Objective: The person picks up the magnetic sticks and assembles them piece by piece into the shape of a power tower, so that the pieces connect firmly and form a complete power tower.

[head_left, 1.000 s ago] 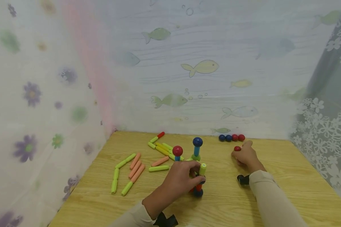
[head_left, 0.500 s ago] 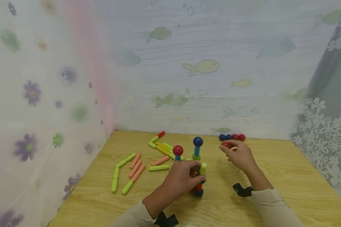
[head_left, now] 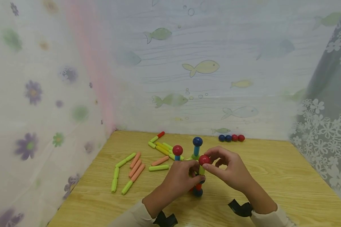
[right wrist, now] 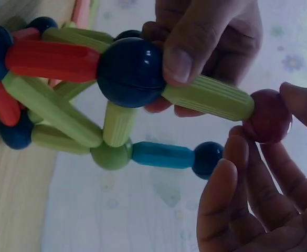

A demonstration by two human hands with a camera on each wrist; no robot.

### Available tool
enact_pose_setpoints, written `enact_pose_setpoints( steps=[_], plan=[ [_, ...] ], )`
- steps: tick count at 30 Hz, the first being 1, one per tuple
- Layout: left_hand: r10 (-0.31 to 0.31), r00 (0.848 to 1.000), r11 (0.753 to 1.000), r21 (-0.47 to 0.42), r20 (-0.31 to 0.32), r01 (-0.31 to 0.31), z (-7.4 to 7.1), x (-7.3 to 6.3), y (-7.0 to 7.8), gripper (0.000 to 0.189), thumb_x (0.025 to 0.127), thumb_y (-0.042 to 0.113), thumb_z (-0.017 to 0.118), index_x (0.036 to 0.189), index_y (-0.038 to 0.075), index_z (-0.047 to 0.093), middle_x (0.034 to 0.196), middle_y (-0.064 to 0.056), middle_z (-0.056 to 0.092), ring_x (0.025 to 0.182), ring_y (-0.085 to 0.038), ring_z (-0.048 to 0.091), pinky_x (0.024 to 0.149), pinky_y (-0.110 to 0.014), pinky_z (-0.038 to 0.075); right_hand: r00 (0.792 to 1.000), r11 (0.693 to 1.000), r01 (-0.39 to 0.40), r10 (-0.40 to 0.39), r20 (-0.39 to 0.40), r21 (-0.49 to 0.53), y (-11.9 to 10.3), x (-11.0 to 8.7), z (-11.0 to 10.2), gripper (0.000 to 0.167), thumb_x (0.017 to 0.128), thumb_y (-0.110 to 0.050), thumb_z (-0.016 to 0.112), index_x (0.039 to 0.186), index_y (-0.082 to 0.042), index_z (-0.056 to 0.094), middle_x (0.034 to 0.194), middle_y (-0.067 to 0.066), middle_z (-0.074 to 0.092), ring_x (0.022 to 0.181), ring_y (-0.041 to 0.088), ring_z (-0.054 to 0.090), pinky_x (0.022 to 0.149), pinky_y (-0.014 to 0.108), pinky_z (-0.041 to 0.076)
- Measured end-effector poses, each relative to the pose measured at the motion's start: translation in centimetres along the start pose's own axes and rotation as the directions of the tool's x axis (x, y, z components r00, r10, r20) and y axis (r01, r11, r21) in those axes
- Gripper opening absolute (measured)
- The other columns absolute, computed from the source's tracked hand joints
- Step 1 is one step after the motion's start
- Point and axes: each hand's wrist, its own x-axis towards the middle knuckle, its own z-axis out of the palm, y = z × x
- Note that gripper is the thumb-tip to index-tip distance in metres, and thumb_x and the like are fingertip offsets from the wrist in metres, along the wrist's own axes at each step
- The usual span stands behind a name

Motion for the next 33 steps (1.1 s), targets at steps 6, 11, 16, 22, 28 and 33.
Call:
enact_pose_setpoints(
  steps=[6, 11, 16, 22, 28, 33],
  plan=[
    [-0.001, 1.0, 1.0, 0.002, 0.002, 0.001, 0.0, 0.0, 0.0, 0.018, 0.09, 0.022, 0.083, 0.104, 0.014, 0.075, 0.09, 0.009, 0.074, 0.073, 0.007, 0.06, 0.064, -0.013, 0.052, 0.996, 0.998, 0.052, -0.049, 0.078, -0.037, 1.4, 0.1, -0.5, 0.045, 0.091, -0.009, 0.079, 0.13, -0.019, 0.061, 0.116, -0.002, 0.071, 0.101, 0.013, 0.065, 0.078, 0.032, 0.058],
    [0.022, 1.0, 0.999, 0.024, 0.007, -0.023, 0.0, -0.2, -0.3, 0.021, 0.09, 0.023, 0.083, 0.107, 0.016, 0.075, 0.094, 0.009, 0.075, 0.076, 0.007, 0.062, 0.067, -0.013, 0.053, 0.972, 0.999, -0.027, 0.036, 0.231, -0.042, 3.1, 0.0, -0.2, 0.05, 0.089, -0.019, 0.083, 0.132, -0.023, 0.056, 0.123, -0.004, 0.065, 0.107, 0.018, 0.063, 0.087, 0.035, 0.057],
    [0.004, 1.0, 1.0, -0.008, 0.017, -0.003, -1.2, -2.0, -1.3, 0.027, 0.091, 0.018, 0.082, 0.117, 0.017, 0.074, 0.103, 0.008, 0.076, 0.085, 0.005, 0.066, 0.075, -0.017, 0.056, 0.944, 0.988, -0.111, 0.139, 0.298, -0.111, 3.4, -0.7, 1.2, 0.066, 0.087, -0.036, 0.085, 0.141, -0.02, 0.051, 0.127, -0.003, 0.061, 0.105, 0.019, 0.066, 0.088, 0.039, 0.059],
    [-0.132, 0.991, 0.991, 0.023, 0.027, 0.132, -5.5, -4.2, -6.2, 0.008, 0.093, 0.019, 0.079, 0.1, 0.02, 0.075, 0.086, 0.013, 0.07, 0.077, -0.001, 0.065, 0.067, -0.023, 0.054, 0.952, 0.967, -0.175, 0.213, 0.218, -0.184, 3.1, -1.3, 2.7, 0.073, 0.085, -0.044, 0.085, 0.142, -0.016, 0.05, 0.123, -0.001, 0.063, 0.091, 0.01, 0.07, 0.081, 0.034, 0.061],
    [-0.385, 0.922, 0.92, 0.068, -0.042, 0.387, -11.2, -5.2, -12.7, 0.007, 0.094, 0.014, 0.077, 0.1, 0.011, 0.075, 0.09, 0.002, 0.069, 0.082, -0.013, 0.063, 0.07, -0.032, 0.054, 0.954, 0.957, -0.193, 0.235, 0.187, -0.216, 2.6, -1.6, 3.2, 0.064, 0.086, -0.043, 0.084, 0.137, -0.019, 0.053, 0.105, -0.002, 0.07, 0.083, 0.006, 0.071, 0.072, 0.024, 0.058],
    [-0.448, 0.889, 0.884, 0.098, -0.096, 0.457, -13.0, -5.7, -15.1, 0.011, 0.095, 0.013, 0.076, 0.105, 0.008, 0.075, 0.097, -0.002, 0.07, 0.089, -0.017, 0.065, 0.073, -0.035, 0.056, 0.959, 0.958, -0.157, 0.206, 0.195, -0.24, 2.5, -1.6, 3.0, 0.051, 0.088, -0.043, 0.082, 0.125, -0.018, 0.058, 0.098, -0.001, 0.073, 0.08, 0.005, 0.07, 0.07, 0.023, 0.058]
  ],
)
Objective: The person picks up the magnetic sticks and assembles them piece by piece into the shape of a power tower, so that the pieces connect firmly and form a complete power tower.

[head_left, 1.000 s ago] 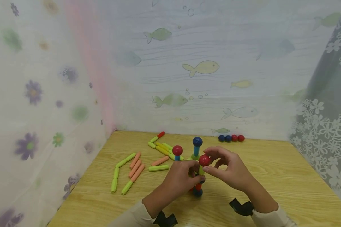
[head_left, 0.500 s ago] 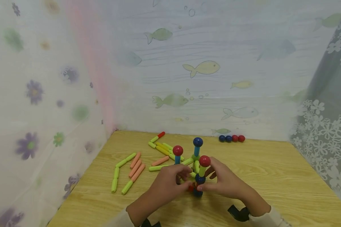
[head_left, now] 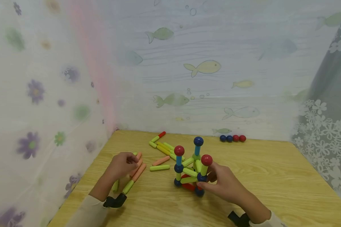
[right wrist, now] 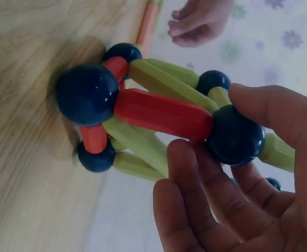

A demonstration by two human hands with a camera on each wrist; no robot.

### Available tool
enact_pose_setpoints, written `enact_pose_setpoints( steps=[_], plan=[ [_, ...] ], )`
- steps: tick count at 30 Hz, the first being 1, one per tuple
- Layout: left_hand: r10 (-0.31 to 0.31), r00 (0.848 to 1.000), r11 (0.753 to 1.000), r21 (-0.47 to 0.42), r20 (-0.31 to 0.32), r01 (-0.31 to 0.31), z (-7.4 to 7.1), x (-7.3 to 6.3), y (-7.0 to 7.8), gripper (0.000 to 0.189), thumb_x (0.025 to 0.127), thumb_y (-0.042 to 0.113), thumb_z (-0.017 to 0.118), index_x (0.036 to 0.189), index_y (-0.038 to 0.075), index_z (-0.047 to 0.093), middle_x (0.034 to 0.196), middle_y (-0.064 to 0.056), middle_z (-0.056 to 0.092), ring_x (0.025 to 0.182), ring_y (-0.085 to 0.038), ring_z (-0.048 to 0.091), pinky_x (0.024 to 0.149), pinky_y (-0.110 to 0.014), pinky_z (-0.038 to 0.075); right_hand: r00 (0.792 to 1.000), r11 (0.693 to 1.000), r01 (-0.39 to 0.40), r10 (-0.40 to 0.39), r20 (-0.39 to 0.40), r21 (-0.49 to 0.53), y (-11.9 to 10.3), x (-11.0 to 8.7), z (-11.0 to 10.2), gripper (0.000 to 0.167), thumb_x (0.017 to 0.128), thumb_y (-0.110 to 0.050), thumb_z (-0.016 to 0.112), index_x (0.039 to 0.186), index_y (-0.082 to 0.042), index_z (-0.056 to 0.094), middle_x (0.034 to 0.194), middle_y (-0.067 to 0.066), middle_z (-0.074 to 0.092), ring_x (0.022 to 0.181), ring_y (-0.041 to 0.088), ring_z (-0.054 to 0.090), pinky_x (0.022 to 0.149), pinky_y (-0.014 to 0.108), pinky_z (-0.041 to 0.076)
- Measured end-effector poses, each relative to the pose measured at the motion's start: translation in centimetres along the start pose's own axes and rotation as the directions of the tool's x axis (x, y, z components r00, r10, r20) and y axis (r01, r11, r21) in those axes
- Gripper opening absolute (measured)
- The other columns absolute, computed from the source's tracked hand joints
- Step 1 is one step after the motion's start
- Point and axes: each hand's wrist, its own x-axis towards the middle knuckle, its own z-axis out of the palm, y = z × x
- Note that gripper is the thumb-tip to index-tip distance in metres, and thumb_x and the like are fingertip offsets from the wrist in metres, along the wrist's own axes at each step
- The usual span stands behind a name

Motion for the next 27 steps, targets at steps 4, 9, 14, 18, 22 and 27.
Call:
enact_pose_setpoints(
  steps=[4, 9, 14, 18, 22, 27],
  plan=[
    [0.048, 0.998, 0.998, 0.037, 0.042, -0.049, 2.1, 0.7, 1.0, 0.01, 0.093, 0.011, 0.077, 0.103, 0.011, 0.078, 0.096, 0.001, 0.072, 0.087, -0.014, 0.065, 0.072, -0.036, 0.057, 1.0, 1.0, -0.002, 0.002, -0.013, -0.03, 0.1, -0.1, -0.4, 0.047, 0.088, -0.042, 0.083, 0.121, -0.018, 0.06, 0.096, -0.003, 0.074, 0.078, 0.002, 0.069, 0.07, 0.024, 0.058],
    [0.144, 0.986, 0.971, 0.179, 0.085, -0.157, 5.5, 1.9, 3.1, 0.02, 0.094, 0.009, 0.075, 0.112, 0.013, 0.081, 0.111, -0.004, 0.076, 0.082, -0.014, 0.068, 0.073, -0.036, 0.055, 0.999, 0.998, -0.032, 0.031, -0.024, -0.049, 0.3, -0.1, -0.9, 0.044, 0.087, -0.037, 0.084, 0.119, -0.017, 0.061, 0.097, -0.004, 0.074, 0.08, 0.003, 0.069, 0.072, 0.025, 0.059],
    [0.156, 0.984, 0.937, 0.303, 0.085, -0.175, 7.2, 2.4, 3.9, 0.033, 0.089, -0.001, 0.07, 0.116, 0.015, 0.081, 0.128, -0.01, 0.072, 0.099, -0.024, 0.072, 0.062, -0.027, 0.047, 0.998, 0.997, -0.065, 0.064, -0.011, -0.044, 0.2, 0.0, -1.1, 0.041, 0.088, -0.035, 0.084, 0.116, -0.015, 0.063, 0.101, -0.001, 0.074, 0.083, 0.004, 0.069, 0.075, 0.027, 0.06],
    [0.158, 0.983, 0.917, 0.356, 0.094, -0.181, 7.6, 2.3, 4.2, 0.028, 0.087, -0.001, 0.076, 0.11, 0.014, 0.083, 0.124, -0.011, 0.074, 0.107, -0.028, 0.071, 0.069, -0.031, 0.056, 0.997, 0.996, -0.08, 0.08, -0.002, -0.035, 0.1, 0.0, -1.2, 0.039, 0.088, -0.035, 0.084, 0.114, -0.014, 0.063, 0.101, 0.001, 0.074, 0.082, 0.005, 0.069, 0.076, 0.032, 0.062],
    [0.176, 0.979, 0.91, 0.363, 0.104, -0.202, 7.4, 2.0, 4.4, 0.019, 0.086, 0.008, 0.083, 0.104, 0.014, 0.084, 0.113, -0.008, 0.077, 0.101, -0.025, 0.072, 0.074, -0.035, 0.058, 0.996, 0.996, -0.086, 0.086, -0.006, -0.032, 0.0, 0.0, -1.3, 0.039, 0.087, -0.033, 0.084, 0.114, -0.014, 0.064, 0.102, 0.002, 0.074, 0.082, 0.006, 0.069, 0.076, 0.035, 0.062],
    [0.281, 0.959, 0.938, 0.206, 0.022, -0.279, 5.5, 0.7, 6.0, 0.015, 0.085, 0.017, 0.084, 0.099, 0.021, 0.078, 0.094, 0.008, 0.074, 0.081, -0.01, 0.067, 0.07, -0.031, 0.055, 0.995, 0.995, -0.095, 0.095, -0.002, -0.031, 0.1, 0.0, -1.3, 0.039, 0.088, -0.033, 0.084, 0.115, -0.013, 0.063, 0.103, 0.002, 0.074, 0.082, 0.006, 0.07, 0.074, 0.024, 0.059]
  ],
)
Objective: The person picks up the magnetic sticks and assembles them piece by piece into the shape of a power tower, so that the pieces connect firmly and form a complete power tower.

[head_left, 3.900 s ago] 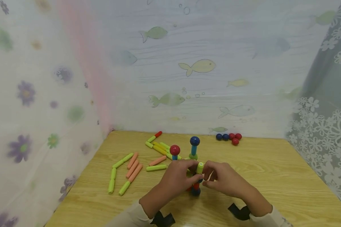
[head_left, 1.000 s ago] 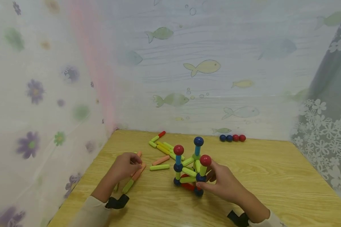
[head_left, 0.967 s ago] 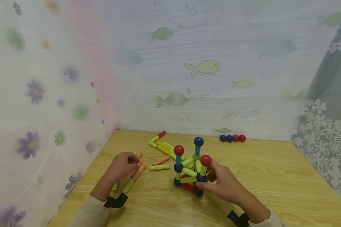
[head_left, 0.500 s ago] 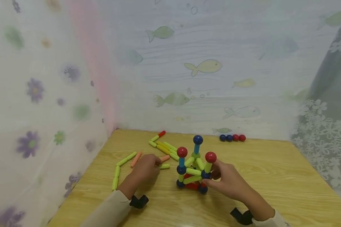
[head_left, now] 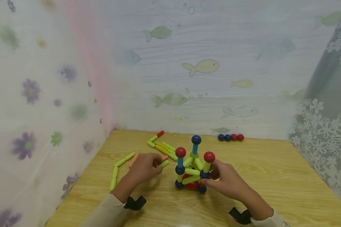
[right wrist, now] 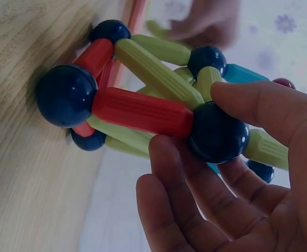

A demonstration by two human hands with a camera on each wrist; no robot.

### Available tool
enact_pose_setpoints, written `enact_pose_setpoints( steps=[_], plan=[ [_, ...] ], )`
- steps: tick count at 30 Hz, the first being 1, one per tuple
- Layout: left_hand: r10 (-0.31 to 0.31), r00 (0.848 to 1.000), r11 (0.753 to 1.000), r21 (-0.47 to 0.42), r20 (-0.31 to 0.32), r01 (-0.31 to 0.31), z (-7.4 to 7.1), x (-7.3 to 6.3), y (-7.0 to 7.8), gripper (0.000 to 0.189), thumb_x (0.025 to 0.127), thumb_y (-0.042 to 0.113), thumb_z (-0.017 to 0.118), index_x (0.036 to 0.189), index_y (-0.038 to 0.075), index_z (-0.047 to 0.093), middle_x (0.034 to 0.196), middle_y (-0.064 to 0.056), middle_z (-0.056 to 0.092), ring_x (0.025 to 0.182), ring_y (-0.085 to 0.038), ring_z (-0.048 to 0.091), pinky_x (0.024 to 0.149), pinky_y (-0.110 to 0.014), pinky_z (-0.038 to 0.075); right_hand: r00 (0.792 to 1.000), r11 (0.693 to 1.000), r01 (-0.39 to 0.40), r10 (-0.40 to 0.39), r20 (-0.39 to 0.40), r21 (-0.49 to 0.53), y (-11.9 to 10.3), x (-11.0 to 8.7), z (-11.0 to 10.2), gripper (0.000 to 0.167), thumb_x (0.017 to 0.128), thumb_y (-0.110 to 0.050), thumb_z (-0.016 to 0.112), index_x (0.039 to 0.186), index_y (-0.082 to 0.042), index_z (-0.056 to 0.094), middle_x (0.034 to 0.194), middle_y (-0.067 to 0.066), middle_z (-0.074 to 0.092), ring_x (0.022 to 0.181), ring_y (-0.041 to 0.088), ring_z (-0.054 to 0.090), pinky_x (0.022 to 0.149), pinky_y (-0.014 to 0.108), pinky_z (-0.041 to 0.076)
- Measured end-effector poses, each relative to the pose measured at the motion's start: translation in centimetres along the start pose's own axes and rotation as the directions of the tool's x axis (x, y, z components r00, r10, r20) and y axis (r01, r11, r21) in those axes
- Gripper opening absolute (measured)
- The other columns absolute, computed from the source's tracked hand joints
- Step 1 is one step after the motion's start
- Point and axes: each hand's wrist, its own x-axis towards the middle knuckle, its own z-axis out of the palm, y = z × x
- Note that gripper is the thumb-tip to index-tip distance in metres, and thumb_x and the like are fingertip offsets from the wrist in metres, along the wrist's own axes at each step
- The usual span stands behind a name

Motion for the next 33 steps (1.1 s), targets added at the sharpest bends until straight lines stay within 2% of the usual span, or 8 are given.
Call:
enact_pose_setpoints(
  steps=[2, 4, 7, 10, 18, 28, 31, 33],
  plan=[
    [0.072, 0.995, 0.994, -0.078, -0.068, -0.078, -1.1, -0.7, 1.0, 0.017, 0.084, 0.019, 0.084, 0.097, 0.026, 0.075, 0.089, 0.015, 0.071, 0.079, -0.007, 0.065, 0.068, -0.027, 0.054, 1.0, 1.0, -0.003, 0.003, 0.004, 0.005, 0.0, 0.0, 0.0, 0.04, 0.088, -0.034, 0.083, 0.115, -0.013, 0.063, 0.102, 0.002, 0.074, 0.082, 0.007, 0.07, 0.073, 0.022, 0.058],
    [0.164, 0.975, 0.973, -0.135, -0.153, -0.185, -1.9, -1.4, 2.1, 0.02, 0.083, 0.019, 0.085, 0.096, 0.03, 0.073, 0.088, 0.019, 0.069, 0.079, -0.005, 0.065, 0.068, -0.025, 0.054, 1.0, 1.0, -0.005, 0.005, 0.01, 0.009, 0.0, 0.0, 0.0, 0.039, 0.088, -0.034, 0.083, 0.115, -0.013, 0.063, 0.102, 0.002, 0.073, 0.082, 0.007, 0.07, 0.073, 0.021, 0.057],
    [0.338, 0.901, 0.899, -0.189, -0.272, -0.395, -2.3, -2.1, 4.0, 0.022, 0.085, 0.016, 0.085, 0.101, 0.028, 0.074, 0.094, 0.016, 0.072, 0.084, -0.006, 0.067, 0.07, -0.029, 0.058, 1.0, 1.0, -0.007, 0.006, 0.014, 0.009, -0.1, 0.0, 0.0, 0.039, 0.089, -0.034, 0.083, 0.115, -0.013, 0.063, 0.102, 0.001, 0.073, 0.082, 0.007, 0.07, 0.073, 0.021, 0.057],
    [0.427, 0.83, 0.851, -0.151, -0.36, -0.503, -1.9, -2.6, 5.9, 0.021, 0.087, 0.017, 0.085, 0.103, 0.024, 0.074, 0.099, 0.012, 0.073, 0.087, -0.004, 0.067, 0.073, -0.03, 0.06, 1.0, 1.0, -0.006, 0.006, 0.013, 0.004, -0.1, 0.0, -0.1, 0.039, 0.089, -0.034, 0.083, 0.115, -0.013, 0.062, 0.101, 0.001, 0.073, 0.081, 0.007, 0.07, 0.072, 0.021, 0.057],
    [0.456, 0.785, 0.867, 0.011, -0.419, -0.498, 0.7, -2.8, 8.5, 0.022, 0.084, 0.018, 0.088, 0.103, 0.018, 0.078, 0.1, 0.008, 0.075, 0.082, -0.004, 0.068, 0.073, -0.016, 0.055, 1.0, 1.0, 0.012, -0.012, 0.02, 0.018, 0.0, 0.0, 0.0, 0.04, 0.09, -0.032, 0.082, 0.117, -0.012, 0.062, 0.102, 0.002, 0.073, 0.081, 0.005, 0.071, 0.072, 0.021, 0.057],
    [0.579, 0.649, 0.806, 0.225, -0.494, -0.547, 2.3, -1.8, 9.3, 0.024, 0.081, 0.02, 0.091, 0.1, 0.015, 0.079, 0.097, 0.004, 0.075, 0.083, -0.007, 0.071, 0.072, -0.016, 0.056, 0.999, 1.0, 0.027, -0.027, 0.017, 0.015, 0.3, -0.1, -0.2, 0.041, 0.089, -0.034, 0.082, 0.119, -0.013, 0.062, 0.103, 0.0, 0.072, 0.085, 0.008, 0.072, 0.073, 0.023, 0.059],
    [0.539, 0.655, 0.828, 0.19, -0.53, -0.528, 2.9, -1.6, 8.9, 0.026, 0.079, 0.023, 0.093, 0.087, 0.014, 0.07, 0.085, 0.005, 0.065, 0.071, -0.005, 0.062, 0.065, -0.012, 0.049, 1.0, 1.0, 0.015, -0.015, -0.011, 0.004, 0.1, -0.2, -0.1, 0.048, 0.088, -0.034, 0.084, 0.125, -0.015, 0.061, 0.109, 0.0, 0.07, 0.09, 0.011, 0.071, 0.075, 0.025, 0.059],
    [0.467, 0.683, 0.863, 0.123, -0.561, -0.489, 3.4, -1.6, 8.6, 0.039, 0.076, 0.027, 0.094, 0.082, 0.013, 0.058, 0.079, 0.005, 0.052, 0.065, -0.004, 0.05, 0.059, -0.012, 0.041, 0.998, 1.0, 0.018, -0.018, -0.053, 0.006, -0.1, -0.3, 0.0, 0.056, 0.086, -0.037, 0.086, 0.13, -0.016, 0.058, 0.112, -0.001, 0.068, 0.094, 0.011, 0.069, 0.076, 0.027, 0.06]
  ],
)
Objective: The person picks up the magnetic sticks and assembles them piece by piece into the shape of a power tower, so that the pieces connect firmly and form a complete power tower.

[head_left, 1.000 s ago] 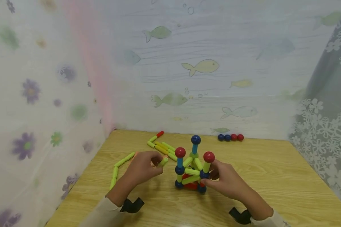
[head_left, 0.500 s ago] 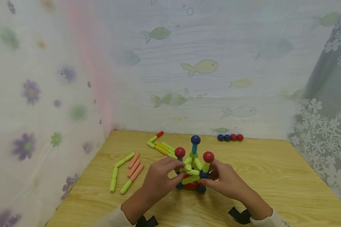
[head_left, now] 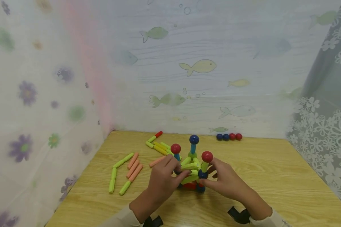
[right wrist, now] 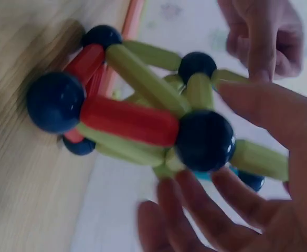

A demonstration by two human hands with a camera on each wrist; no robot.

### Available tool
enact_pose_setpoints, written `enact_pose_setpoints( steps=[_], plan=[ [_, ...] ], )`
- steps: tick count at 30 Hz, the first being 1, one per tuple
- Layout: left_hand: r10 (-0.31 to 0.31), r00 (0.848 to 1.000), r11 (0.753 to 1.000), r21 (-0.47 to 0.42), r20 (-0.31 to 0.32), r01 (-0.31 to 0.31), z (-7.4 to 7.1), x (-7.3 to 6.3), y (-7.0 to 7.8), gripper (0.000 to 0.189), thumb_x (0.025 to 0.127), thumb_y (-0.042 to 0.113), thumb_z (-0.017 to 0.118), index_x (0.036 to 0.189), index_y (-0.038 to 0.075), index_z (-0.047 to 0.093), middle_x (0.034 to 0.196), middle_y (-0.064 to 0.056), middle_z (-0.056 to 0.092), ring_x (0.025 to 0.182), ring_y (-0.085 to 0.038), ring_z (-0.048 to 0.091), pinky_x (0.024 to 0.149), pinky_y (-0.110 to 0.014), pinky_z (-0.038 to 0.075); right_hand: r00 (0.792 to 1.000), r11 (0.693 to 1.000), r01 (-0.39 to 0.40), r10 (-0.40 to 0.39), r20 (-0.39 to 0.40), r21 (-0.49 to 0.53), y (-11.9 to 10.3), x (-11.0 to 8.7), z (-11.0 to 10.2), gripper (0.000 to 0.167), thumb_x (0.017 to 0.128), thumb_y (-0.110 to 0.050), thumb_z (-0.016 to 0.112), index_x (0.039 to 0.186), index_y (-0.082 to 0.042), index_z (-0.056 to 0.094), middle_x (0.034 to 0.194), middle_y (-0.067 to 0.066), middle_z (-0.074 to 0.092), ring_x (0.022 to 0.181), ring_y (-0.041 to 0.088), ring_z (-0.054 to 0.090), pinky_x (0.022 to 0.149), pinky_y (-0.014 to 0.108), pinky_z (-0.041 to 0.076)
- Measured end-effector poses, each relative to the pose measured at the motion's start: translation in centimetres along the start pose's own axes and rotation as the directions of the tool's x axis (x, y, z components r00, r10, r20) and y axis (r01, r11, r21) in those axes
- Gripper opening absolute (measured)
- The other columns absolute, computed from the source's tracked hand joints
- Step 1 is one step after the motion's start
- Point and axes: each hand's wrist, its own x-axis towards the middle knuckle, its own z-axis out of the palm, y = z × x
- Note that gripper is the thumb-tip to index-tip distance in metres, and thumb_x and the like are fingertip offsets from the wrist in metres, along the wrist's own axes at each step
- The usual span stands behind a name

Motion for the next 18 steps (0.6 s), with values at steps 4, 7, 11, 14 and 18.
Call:
enact_pose_setpoints(
  steps=[4, 7, 11, 14, 18],
  plan=[
    [-0.299, 0.954, 0.947, -0.12, 0.025, 0.299, 0.6, -0.7, -0.4, 0.059, 0.075, 0.041, 0.094, 0.092, 0.012, 0.046, 0.084, 0.003, 0.039, 0.071, -0.008, 0.038, 0.062, -0.018, 0.034, 0.991, 0.998, 0.044, -0.038, -0.129, 0.045, -0.9, -0.2, 0.3, 0.068, 0.084, -0.04, 0.087, 0.138, -0.019, 0.051, 0.118, -0.001, 0.066, 0.1, 0.013, 0.064, 0.08, 0.032, 0.06],
    [-0.508, 0.852, 0.814, -0.253, 0.128, 0.524, 0.7, -0.8, -0.6, 0.068, 0.076, 0.047, 0.092, 0.117, 0.014, 0.048, 0.101, 0.004, 0.049, 0.087, -0.011, 0.047, 0.074, -0.027, 0.043, 0.974, 0.992, 0.079, -0.055, -0.22, 0.099, -1.7, -0.5, 0.4, 0.072, 0.086, -0.04, 0.086, 0.143, -0.021, 0.047, 0.122, -0.003, 0.067, 0.103, 0.013, 0.064, 0.082, 0.034, 0.06],
    [-0.599, 0.75, 0.674, -0.328, 0.281, 0.661, 0.8, -0.6, -0.8, 0.063, 0.079, 0.046, 0.089, 0.128, 0.02, 0.058, 0.113, 0.007, 0.062, 0.103, -0.014, 0.057, 0.084, -0.041, 0.045, 0.954, 0.986, 0.105, -0.064, -0.293, 0.128, -2.4, -0.8, 0.7, 0.069, 0.09, -0.036, 0.083, 0.148, -0.023, 0.047, 0.123, -0.005, 0.069, 0.105, 0.011, 0.064, 0.083, 0.032, 0.059],
    [-0.582, 0.745, 0.674, -0.318, 0.326, 0.666, 0.9, -0.5, -0.9, 0.043, 0.081, 0.047, 0.087, 0.112, 0.023, 0.068, 0.099, 0.008, 0.066, 0.097, -0.015, 0.061, 0.079, -0.037, 0.045, 0.942, 0.986, 0.123, -0.08, -0.326, 0.113, -2.6, -0.9, 0.8, 0.065, 0.092, -0.032, 0.081, 0.148, -0.021, 0.049, 0.12, -0.004, 0.07, 0.104, 0.011, 0.066, 0.084, 0.031, 0.059],
    [-0.55, 0.78, 0.721, -0.303, 0.299, 0.624, 1.1, -0.5, -0.9, 0.039, 0.082, 0.05, 0.085, 0.102, 0.021, 0.07, 0.09, 0.009, 0.066, 0.091, -0.012, 0.062, 0.071, -0.03, 0.047, 0.927, 0.987, 0.137, -0.096, -0.363, 0.089, -2.7, -0.9, 1.0, 0.062, 0.093, -0.029, 0.081, 0.147, -0.022, 0.052, 0.118, -0.006, 0.071, 0.101, 0.01, 0.067, 0.084, 0.031, 0.059]
  ],
)
